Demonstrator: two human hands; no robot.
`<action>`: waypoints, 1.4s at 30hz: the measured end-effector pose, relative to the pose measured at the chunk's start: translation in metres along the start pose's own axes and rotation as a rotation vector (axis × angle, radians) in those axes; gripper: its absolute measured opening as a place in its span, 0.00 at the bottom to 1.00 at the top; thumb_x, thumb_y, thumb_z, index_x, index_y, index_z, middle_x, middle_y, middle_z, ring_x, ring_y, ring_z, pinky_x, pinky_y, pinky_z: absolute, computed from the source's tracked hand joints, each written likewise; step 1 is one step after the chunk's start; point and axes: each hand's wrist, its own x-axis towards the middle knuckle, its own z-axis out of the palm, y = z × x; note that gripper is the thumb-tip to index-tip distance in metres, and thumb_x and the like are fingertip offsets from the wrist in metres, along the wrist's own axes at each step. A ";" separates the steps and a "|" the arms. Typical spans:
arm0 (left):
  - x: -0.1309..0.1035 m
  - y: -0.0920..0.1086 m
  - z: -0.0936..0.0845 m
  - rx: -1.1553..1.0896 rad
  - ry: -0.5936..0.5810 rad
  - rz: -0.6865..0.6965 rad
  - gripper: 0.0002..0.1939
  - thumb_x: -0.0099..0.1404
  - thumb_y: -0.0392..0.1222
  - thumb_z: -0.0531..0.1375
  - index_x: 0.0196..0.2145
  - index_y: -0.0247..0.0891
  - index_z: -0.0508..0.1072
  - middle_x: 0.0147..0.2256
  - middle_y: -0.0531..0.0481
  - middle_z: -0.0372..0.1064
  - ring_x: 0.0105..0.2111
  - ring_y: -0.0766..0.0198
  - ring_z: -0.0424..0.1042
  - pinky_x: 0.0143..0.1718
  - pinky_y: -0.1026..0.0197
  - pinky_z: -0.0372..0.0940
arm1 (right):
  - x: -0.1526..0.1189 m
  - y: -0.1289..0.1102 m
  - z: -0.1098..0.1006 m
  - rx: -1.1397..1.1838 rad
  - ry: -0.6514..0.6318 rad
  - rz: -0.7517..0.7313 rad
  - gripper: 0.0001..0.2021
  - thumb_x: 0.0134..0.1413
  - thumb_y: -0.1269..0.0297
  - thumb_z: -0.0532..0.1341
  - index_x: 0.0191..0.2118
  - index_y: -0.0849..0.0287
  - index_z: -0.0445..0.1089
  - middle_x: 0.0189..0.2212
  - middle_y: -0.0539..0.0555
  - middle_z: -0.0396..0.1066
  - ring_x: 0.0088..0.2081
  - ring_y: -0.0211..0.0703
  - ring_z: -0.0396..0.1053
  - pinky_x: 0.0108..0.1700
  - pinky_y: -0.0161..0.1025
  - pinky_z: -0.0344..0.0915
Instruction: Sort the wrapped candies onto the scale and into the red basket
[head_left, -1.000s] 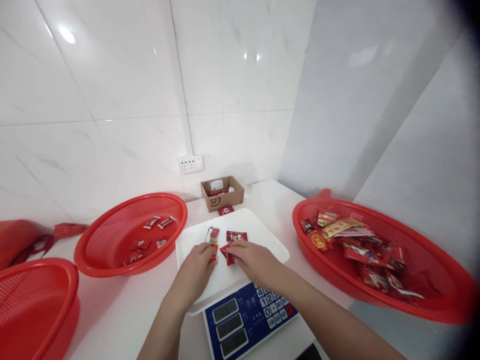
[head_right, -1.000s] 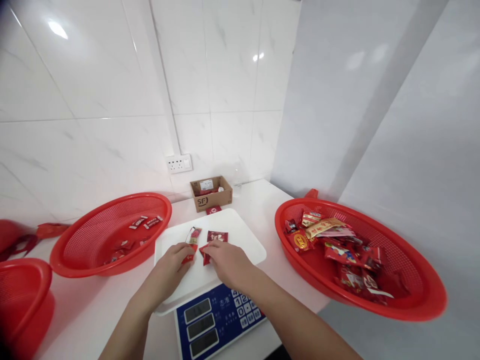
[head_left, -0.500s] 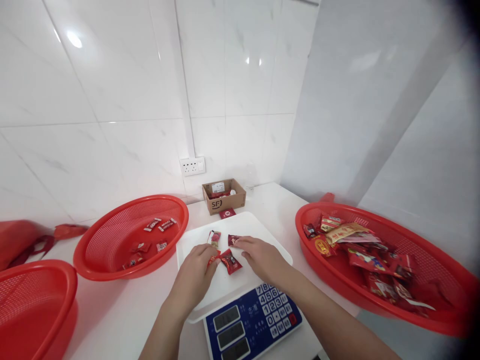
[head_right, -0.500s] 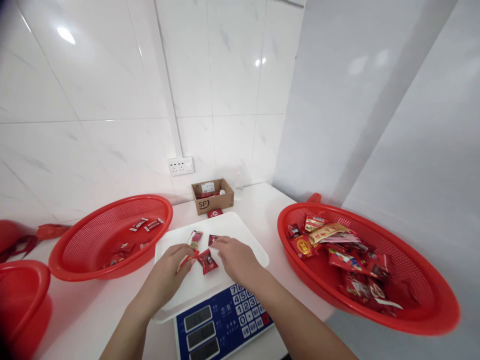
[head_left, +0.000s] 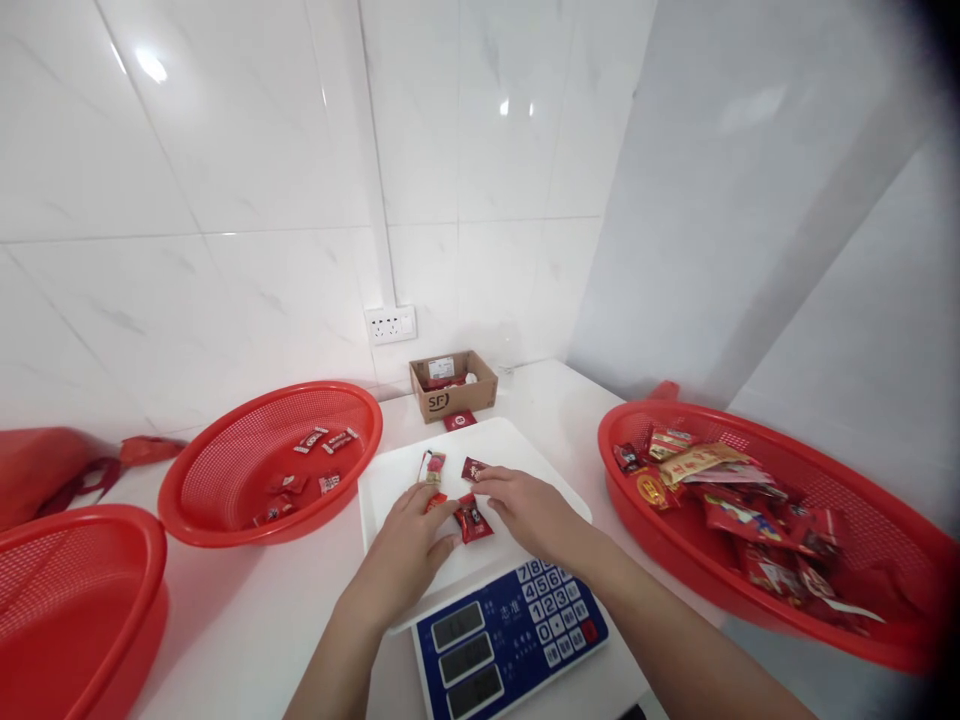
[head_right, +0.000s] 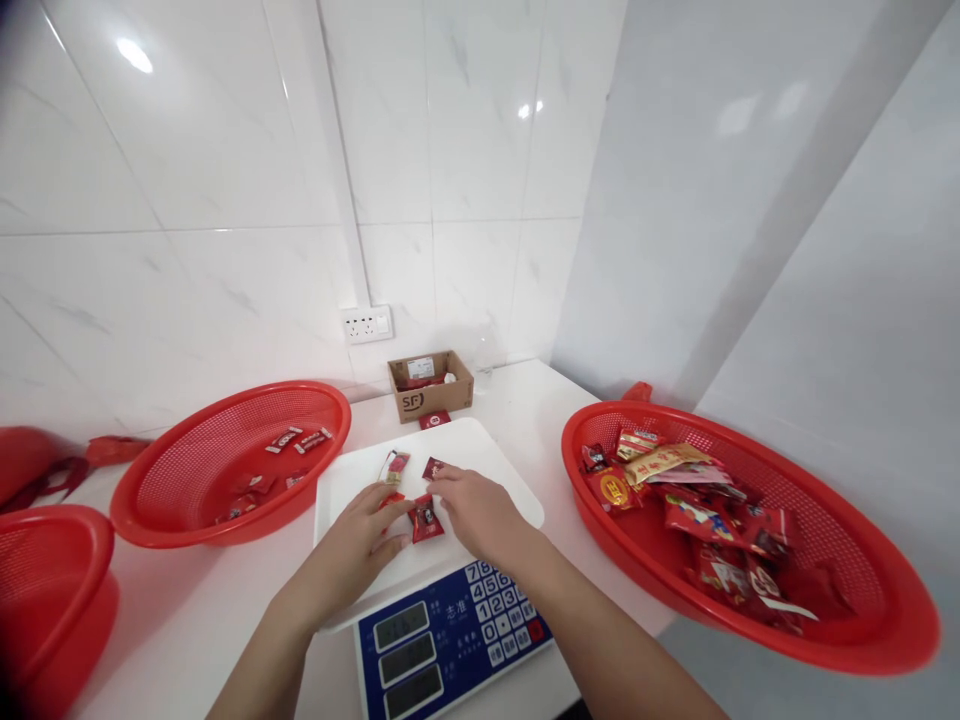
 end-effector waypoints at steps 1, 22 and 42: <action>0.000 -0.001 0.001 -0.003 0.014 -0.007 0.19 0.64 0.39 0.56 0.53 0.44 0.67 0.55 0.42 0.61 0.57 0.52 0.58 0.56 0.47 0.57 | -0.001 -0.004 0.000 0.029 -0.008 -0.040 0.18 0.58 0.73 0.51 0.49 0.55 0.71 0.54 0.55 0.67 0.53 0.47 0.65 0.53 0.43 0.62; 0.005 -0.009 0.005 0.037 0.013 -0.072 0.21 0.66 0.45 0.53 0.56 0.39 0.62 0.61 0.39 0.53 0.63 0.49 0.48 0.59 0.42 0.50 | -0.004 -0.005 0.005 0.087 -0.036 -0.118 0.19 0.58 0.73 0.50 0.50 0.53 0.70 0.51 0.53 0.69 0.51 0.45 0.66 0.52 0.42 0.62; 0.001 0.002 -0.010 0.072 0.005 -0.122 0.16 0.63 0.30 0.48 0.41 0.39 0.73 0.39 0.44 0.69 0.42 0.55 0.68 0.43 0.55 0.63 | 0.064 -0.023 0.007 -0.275 -0.149 -0.138 0.22 0.45 0.80 0.57 0.48 0.58 0.70 0.46 0.58 0.71 0.43 0.53 0.67 0.37 0.41 0.66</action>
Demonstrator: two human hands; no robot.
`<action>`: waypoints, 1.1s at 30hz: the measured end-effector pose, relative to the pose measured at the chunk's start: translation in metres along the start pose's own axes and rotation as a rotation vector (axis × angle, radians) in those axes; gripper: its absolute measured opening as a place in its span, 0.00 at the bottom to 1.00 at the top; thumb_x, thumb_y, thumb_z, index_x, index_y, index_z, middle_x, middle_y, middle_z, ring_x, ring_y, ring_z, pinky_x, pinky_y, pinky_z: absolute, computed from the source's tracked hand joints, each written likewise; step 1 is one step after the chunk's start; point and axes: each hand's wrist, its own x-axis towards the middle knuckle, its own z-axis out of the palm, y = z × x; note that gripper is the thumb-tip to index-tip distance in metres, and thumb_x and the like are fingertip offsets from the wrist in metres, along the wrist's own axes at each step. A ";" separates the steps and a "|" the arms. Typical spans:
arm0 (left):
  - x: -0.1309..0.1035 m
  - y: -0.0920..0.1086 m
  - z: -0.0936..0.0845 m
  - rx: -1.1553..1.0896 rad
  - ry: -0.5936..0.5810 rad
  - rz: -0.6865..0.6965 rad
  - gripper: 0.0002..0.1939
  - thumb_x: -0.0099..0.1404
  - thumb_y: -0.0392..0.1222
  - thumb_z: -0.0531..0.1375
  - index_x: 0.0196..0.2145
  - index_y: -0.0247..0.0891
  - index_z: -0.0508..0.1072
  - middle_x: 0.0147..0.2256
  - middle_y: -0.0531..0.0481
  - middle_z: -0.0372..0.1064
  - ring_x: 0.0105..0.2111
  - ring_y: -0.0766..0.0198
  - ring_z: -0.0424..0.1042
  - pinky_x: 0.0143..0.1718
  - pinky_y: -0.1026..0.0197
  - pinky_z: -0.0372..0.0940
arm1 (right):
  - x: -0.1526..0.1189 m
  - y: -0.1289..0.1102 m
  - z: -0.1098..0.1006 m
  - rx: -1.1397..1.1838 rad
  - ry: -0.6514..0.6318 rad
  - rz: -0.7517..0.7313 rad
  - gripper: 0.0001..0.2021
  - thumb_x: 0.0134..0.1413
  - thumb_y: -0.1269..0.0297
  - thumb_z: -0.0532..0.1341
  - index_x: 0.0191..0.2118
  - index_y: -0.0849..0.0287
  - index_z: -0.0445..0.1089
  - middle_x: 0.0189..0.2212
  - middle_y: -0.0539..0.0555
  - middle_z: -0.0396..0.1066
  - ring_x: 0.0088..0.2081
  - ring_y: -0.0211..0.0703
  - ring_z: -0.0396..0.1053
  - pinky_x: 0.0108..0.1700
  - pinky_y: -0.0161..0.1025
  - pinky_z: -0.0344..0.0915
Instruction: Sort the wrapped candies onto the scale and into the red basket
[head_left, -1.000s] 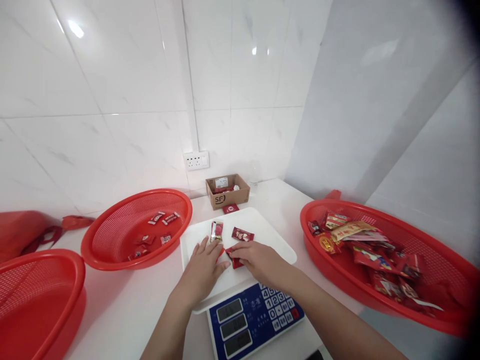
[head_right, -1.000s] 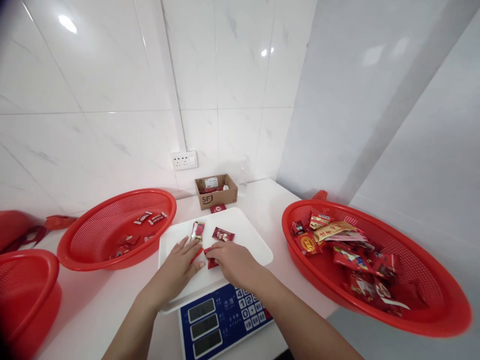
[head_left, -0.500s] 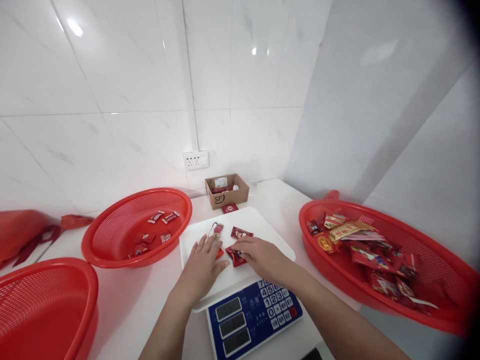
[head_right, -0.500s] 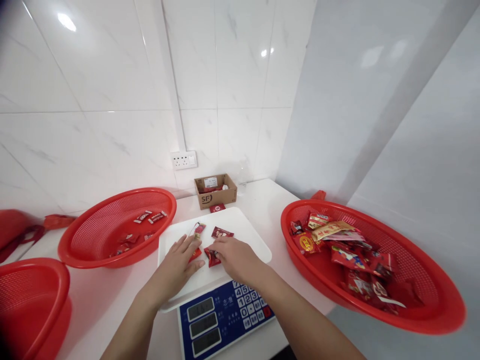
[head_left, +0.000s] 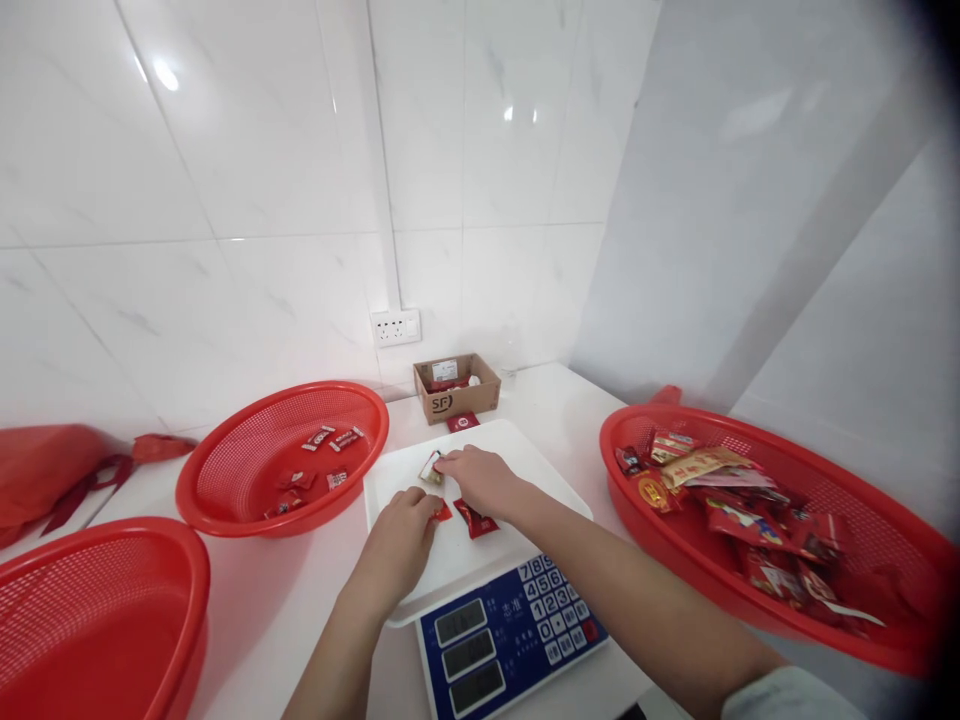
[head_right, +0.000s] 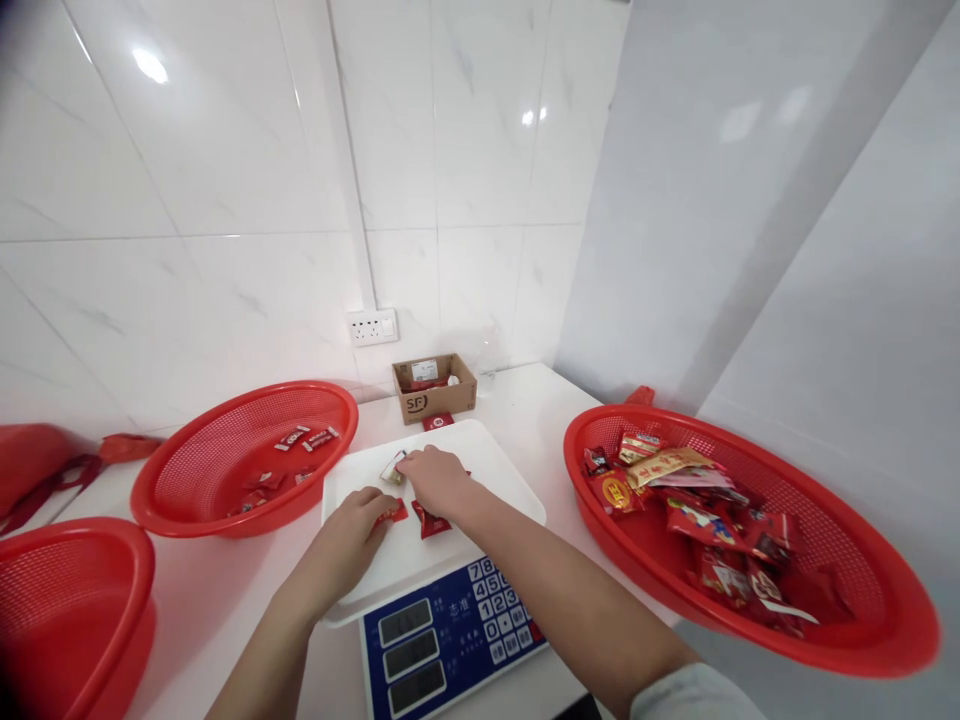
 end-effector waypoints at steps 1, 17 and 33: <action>0.000 0.000 0.001 -0.003 -0.001 0.001 0.16 0.63 0.30 0.48 0.41 0.39 0.73 0.39 0.44 0.69 0.42 0.55 0.68 0.43 0.55 0.63 | -0.002 0.001 0.001 0.002 -0.004 -0.005 0.21 0.46 0.79 0.57 0.47 0.58 0.71 0.45 0.57 0.72 0.43 0.53 0.67 0.36 0.41 0.66; 0.004 -0.004 0.006 -0.040 0.071 -0.057 0.12 0.63 0.30 0.49 0.36 0.38 0.72 0.38 0.44 0.66 0.41 0.54 0.66 0.43 0.54 0.62 | -0.002 0.004 0.005 0.081 0.034 -0.020 0.25 0.47 0.79 0.55 0.52 0.53 0.69 0.51 0.53 0.68 0.45 0.51 0.66 0.39 0.41 0.66; 0.001 0.002 0.000 -0.114 -0.010 -0.079 0.15 0.66 0.34 0.47 0.41 0.38 0.72 0.38 0.45 0.64 0.39 0.58 0.68 0.40 0.58 0.61 | -0.012 0.019 0.009 0.265 0.091 -0.087 0.23 0.48 0.82 0.52 0.44 0.55 0.75 0.48 0.53 0.71 0.49 0.47 0.67 0.48 0.40 0.64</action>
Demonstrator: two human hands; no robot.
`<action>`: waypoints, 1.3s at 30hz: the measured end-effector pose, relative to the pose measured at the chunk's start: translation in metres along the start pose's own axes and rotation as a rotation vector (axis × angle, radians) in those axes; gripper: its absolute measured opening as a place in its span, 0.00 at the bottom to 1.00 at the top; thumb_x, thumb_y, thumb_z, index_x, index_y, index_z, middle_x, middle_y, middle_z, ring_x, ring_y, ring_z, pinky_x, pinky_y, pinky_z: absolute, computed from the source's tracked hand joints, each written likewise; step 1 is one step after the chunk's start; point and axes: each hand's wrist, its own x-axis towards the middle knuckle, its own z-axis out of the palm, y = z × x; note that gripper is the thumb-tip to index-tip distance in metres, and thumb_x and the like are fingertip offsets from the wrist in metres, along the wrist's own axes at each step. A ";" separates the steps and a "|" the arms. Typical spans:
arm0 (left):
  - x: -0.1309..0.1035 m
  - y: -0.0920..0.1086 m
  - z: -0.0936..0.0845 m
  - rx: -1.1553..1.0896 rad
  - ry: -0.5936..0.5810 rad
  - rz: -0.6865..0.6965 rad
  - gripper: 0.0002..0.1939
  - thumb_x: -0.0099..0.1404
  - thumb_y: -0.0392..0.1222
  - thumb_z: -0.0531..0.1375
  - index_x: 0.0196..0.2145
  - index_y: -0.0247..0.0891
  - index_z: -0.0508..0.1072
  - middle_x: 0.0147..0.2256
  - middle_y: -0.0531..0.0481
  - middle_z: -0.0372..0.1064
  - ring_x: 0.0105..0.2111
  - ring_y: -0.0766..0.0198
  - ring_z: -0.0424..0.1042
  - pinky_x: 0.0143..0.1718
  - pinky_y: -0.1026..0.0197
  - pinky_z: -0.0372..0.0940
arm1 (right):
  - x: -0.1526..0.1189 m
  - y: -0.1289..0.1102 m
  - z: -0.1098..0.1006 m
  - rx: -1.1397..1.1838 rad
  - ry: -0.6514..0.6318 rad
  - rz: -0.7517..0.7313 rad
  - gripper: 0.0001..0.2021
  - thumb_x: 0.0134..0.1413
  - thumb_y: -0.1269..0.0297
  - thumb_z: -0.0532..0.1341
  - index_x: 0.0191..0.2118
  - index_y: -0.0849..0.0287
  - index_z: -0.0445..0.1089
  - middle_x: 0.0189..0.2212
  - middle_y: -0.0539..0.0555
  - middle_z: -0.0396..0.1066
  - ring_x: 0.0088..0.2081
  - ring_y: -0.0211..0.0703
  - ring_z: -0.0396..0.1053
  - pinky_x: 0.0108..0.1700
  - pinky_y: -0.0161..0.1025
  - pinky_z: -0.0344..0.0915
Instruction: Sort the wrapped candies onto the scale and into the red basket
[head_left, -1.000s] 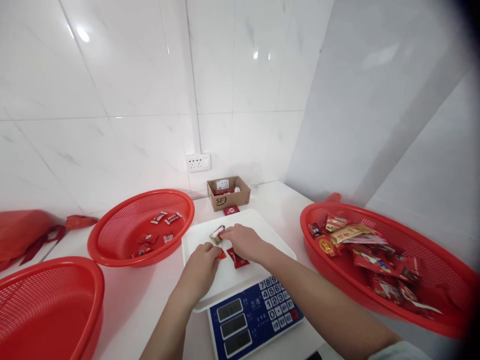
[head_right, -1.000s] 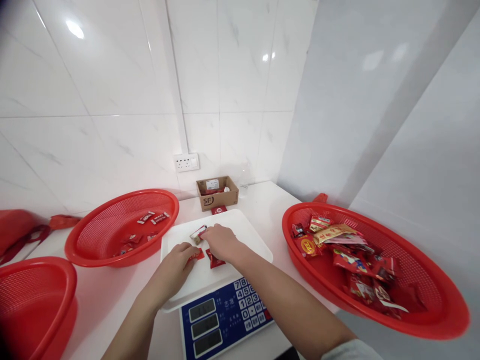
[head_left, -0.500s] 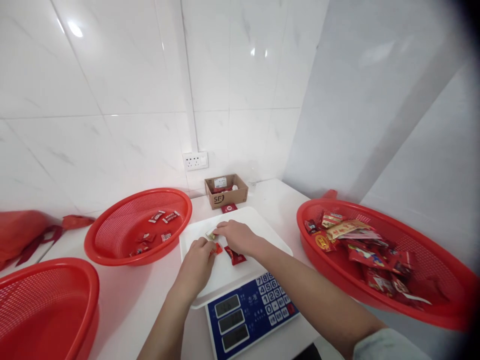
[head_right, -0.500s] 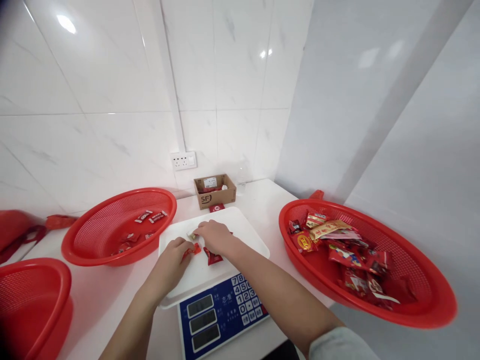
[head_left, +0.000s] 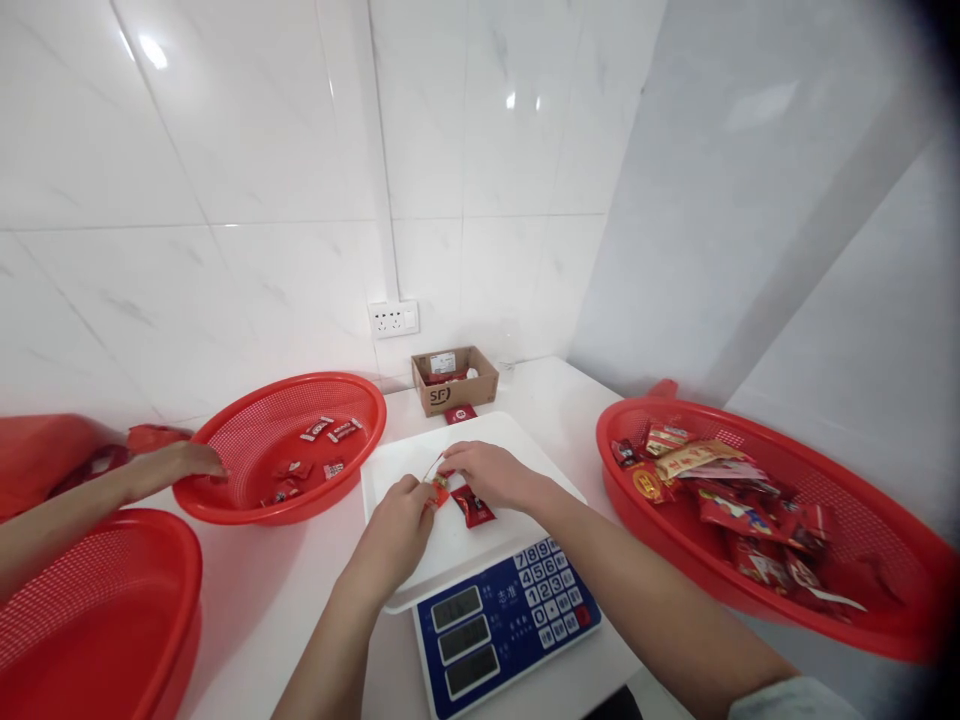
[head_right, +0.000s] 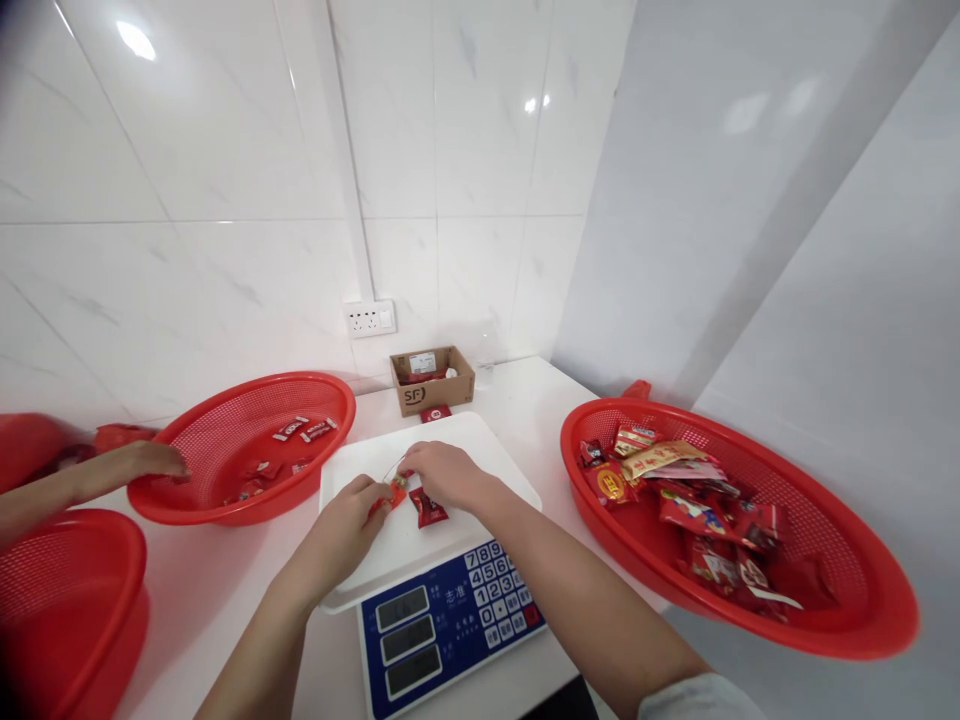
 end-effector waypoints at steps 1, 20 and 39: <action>0.000 0.001 0.000 -0.001 -0.003 0.002 0.15 0.66 0.34 0.47 0.40 0.38 0.72 0.38 0.45 0.64 0.39 0.58 0.68 0.40 0.58 0.61 | -0.003 -0.001 -0.002 0.017 0.018 0.006 0.22 0.50 0.81 0.51 0.45 0.56 0.74 0.48 0.53 0.71 0.49 0.46 0.67 0.49 0.40 0.63; -0.004 0.011 0.004 0.046 -0.035 0.017 0.15 0.67 0.37 0.47 0.42 0.38 0.72 0.40 0.43 0.65 0.43 0.55 0.66 0.44 0.55 0.61 | -0.052 -0.011 0.001 0.180 -0.017 -0.001 0.17 0.57 0.75 0.51 0.43 0.55 0.75 0.46 0.53 0.71 0.44 0.43 0.70 0.48 0.39 0.64; -0.002 0.008 0.008 0.082 -0.038 -0.016 0.16 0.68 0.42 0.47 0.48 0.39 0.70 0.42 0.43 0.67 0.44 0.54 0.67 0.43 0.55 0.62 | -0.067 -0.017 -0.007 0.205 0.018 0.057 0.17 0.58 0.74 0.51 0.46 0.55 0.73 0.48 0.53 0.70 0.46 0.44 0.69 0.50 0.41 0.64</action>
